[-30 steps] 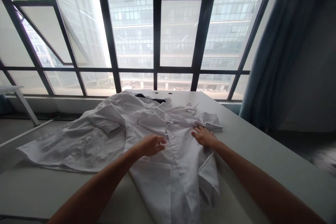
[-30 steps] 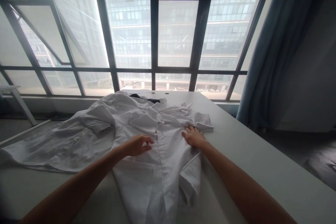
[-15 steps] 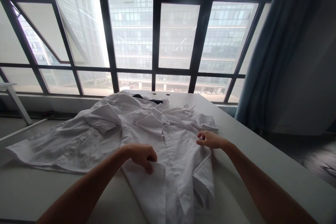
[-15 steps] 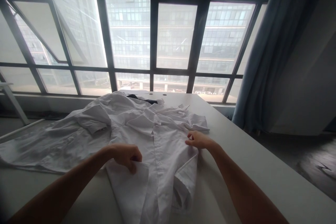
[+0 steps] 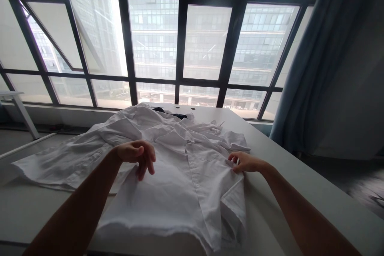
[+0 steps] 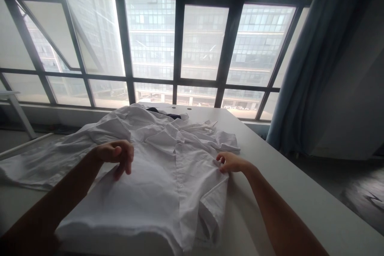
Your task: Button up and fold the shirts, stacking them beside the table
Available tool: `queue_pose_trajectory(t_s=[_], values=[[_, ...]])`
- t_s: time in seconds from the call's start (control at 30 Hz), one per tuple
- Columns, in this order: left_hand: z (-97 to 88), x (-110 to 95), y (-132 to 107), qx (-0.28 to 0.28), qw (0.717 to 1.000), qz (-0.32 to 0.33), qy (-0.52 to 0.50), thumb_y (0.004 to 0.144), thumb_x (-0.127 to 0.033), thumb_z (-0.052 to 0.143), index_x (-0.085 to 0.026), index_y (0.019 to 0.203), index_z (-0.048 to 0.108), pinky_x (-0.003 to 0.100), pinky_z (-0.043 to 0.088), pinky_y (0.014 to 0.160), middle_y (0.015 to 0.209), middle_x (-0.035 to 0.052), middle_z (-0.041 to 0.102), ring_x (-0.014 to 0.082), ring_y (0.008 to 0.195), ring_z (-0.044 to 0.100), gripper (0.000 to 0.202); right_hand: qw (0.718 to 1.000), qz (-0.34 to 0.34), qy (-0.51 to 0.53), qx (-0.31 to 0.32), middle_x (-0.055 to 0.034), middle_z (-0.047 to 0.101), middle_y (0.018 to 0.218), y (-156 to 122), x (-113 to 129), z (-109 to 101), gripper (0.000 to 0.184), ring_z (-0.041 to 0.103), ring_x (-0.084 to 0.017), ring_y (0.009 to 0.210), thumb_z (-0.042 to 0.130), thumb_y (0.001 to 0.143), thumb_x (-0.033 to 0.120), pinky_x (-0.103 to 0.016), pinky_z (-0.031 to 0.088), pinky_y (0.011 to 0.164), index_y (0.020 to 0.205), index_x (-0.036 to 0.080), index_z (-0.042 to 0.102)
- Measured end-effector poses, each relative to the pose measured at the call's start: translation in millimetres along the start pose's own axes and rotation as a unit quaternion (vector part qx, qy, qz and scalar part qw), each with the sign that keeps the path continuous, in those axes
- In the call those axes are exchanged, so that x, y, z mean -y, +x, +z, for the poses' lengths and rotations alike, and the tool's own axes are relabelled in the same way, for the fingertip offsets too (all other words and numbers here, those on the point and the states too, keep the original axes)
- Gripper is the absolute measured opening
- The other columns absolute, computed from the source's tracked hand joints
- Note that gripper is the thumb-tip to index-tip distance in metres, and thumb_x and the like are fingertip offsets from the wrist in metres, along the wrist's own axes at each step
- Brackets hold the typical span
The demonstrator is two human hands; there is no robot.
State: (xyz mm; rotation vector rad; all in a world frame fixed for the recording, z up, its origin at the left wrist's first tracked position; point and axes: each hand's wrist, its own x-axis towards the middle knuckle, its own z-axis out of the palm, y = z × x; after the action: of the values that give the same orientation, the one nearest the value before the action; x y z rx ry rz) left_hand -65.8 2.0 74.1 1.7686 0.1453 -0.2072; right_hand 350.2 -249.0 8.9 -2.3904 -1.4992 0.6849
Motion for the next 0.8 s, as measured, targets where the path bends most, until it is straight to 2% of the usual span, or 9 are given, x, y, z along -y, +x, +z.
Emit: queue_pose_trajectory(t_s=[0.13, 0.27, 0.33, 0.43, 0.53, 0.6, 0.67, 0.73, 0.8], values=[[13.4, 7, 35, -0.102, 0.988, 0.021, 0.109, 0.078, -0.071, 0.058, -0.012, 0.103, 0.066, 0.037, 0.052, 0.080, 0.109, 0.0141, 0.070, 0.0256, 0.093, 0.068, 0.064, 0.998, -0.014, -0.061, -0.023, -0.0086, 0.065, 0.093, -7, 5, -5, 0.036, 0.060, -0.023, 0.082, 0.076, 0.064, 0.043, -0.029, 0.047, 0.065, 0.089, 0.017, 0.070], [20.7, 36, 69, -0.206, 0.919, 0.013, 0.336, 0.081, -0.053, 0.064, -0.017, 0.110, 0.069, 0.040, 0.046, 0.096, 0.121, 0.0125, 0.067, 0.0283, 0.110, 0.062, 0.047, 0.991, -0.067, -0.002, 0.115, -0.0068, 0.067, 0.086, -27, 22, -14, 0.043, 0.059, -0.017, 0.072, 0.073, 0.070, 0.050, -0.027, 0.046, 0.062, 0.093, 0.014, 0.073], [19.7, 50, 76, -0.221, 0.891, 0.004, 0.396, 0.078, -0.046, 0.069, -0.023, 0.117, 0.067, 0.040, 0.040, 0.105, 0.134, 0.0091, 0.060, 0.0293, 0.122, 0.055, 0.045, 0.978, -0.106, 0.022, 0.180, -0.0065, 0.069, 0.089, -36, 35, -14, 0.047, 0.061, -0.017, 0.076, 0.077, 0.068, 0.050, -0.026, 0.048, 0.067, 0.097, 0.014, 0.074], [16.1, 63, 81, -0.229, 0.876, -0.022, 0.423, 0.074, -0.044, 0.073, -0.029, 0.122, 0.065, 0.042, 0.035, 0.111, 0.144, 0.0056, 0.051, 0.0305, 0.132, 0.047, 0.051, 0.956, -0.151, 0.018, 0.253, -0.0053, 0.071, 0.090, -41, 56, -3, 0.049, 0.063, -0.018, 0.082, 0.083, 0.061, 0.047, -0.026, 0.049, 0.072, 0.097, 0.015, 0.076], [14.1, 65, 82, -0.230, 0.874, -0.035, 0.427, 0.075, -0.044, 0.073, -0.027, 0.126, 0.063, 0.042, 0.034, 0.112, 0.147, 0.0068, 0.047, 0.0304, 0.135, 0.044, 0.055, 0.934, -0.148, 0.024, 0.324, -0.0026, 0.070, 0.079, -42, 71, 10, 0.051, 0.062, -0.016, 0.072, 0.088, 0.053, 0.046, -0.023, 0.048, 0.064, 0.090, 0.014, 0.076], [14.5, 64, 82, -0.226, 0.872, -0.038, 0.432, 0.076, -0.045, 0.072, -0.026, 0.127, 0.062, 0.040, 0.034, 0.113, 0.148, 0.0074, 0.047, 0.0298, 0.135, 0.043, 0.055, 0.915, -0.169, 0.073, 0.360, -0.0006, 0.067, 0.068, -46, 69, 8, 0.048, 0.059, -0.012, 0.061, 0.088, 0.053, 0.048, -0.020, 0.045, 0.056, 0.083, 0.012, 0.074], [15.6, 61, 82, -0.225, 0.869, -0.039, 0.438, 0.077, -0.045, 0.071, -0.026, 0.127, 0.062, 0.039, 0.034, 0.113, 0.148, 0.0076, 0.046, 0.0292, 0.136, 0.043, 0.054, 0.894, -0.207, 0.154, 0.367, 0.0010, 0.061, 0.056, -53, 57, -5, 0.048, 0.053, -0.008, 0.048, 0.082, 0.061, 0.056, -0.018, 0.039, 0.047, 0.075, 0.011, 0.071], [16.7, 59, 82, -0.221, 0.867, -0.040, 0.446, 0.078, -0.045, 0.070, -0.023, 0.128, 0.061, 0.039, 0.033, 0.113, 0.149, 0.0089, 0.045, 0.0291, 0.136, 0.043, 0.055, 0.883, -0.229, 0.228, 0.339, 0.0025, 0.053, 0.043, -60, 37, -24, 0.056, 0.044, -0.006, 0.036, 0.070, 0.071, 0.067, -0.018, 0.031, 0.039, 0.069, 0.011, 0.068], [17.3, 58, 83, -0.213, 0.867, -0.045, 0.449, 0.078, -0.045, 0.070, -0.019, 0.129, 0.060, 0.038, 0.033, 0.113, 0.150, 0.0111, 0.043, 0.0297, 0.135, 0.043, 0.058, 0.903, -0.211, 0.256, 0.275, 0.0039, 0.048, 0.038, -61, 18, -38, 0.058, 0.039, -0.005, 0.031, 0.061, 0.079, 0.069, -0.018, 0.029, 0.038, 0.071, 0.011, 0.067]])
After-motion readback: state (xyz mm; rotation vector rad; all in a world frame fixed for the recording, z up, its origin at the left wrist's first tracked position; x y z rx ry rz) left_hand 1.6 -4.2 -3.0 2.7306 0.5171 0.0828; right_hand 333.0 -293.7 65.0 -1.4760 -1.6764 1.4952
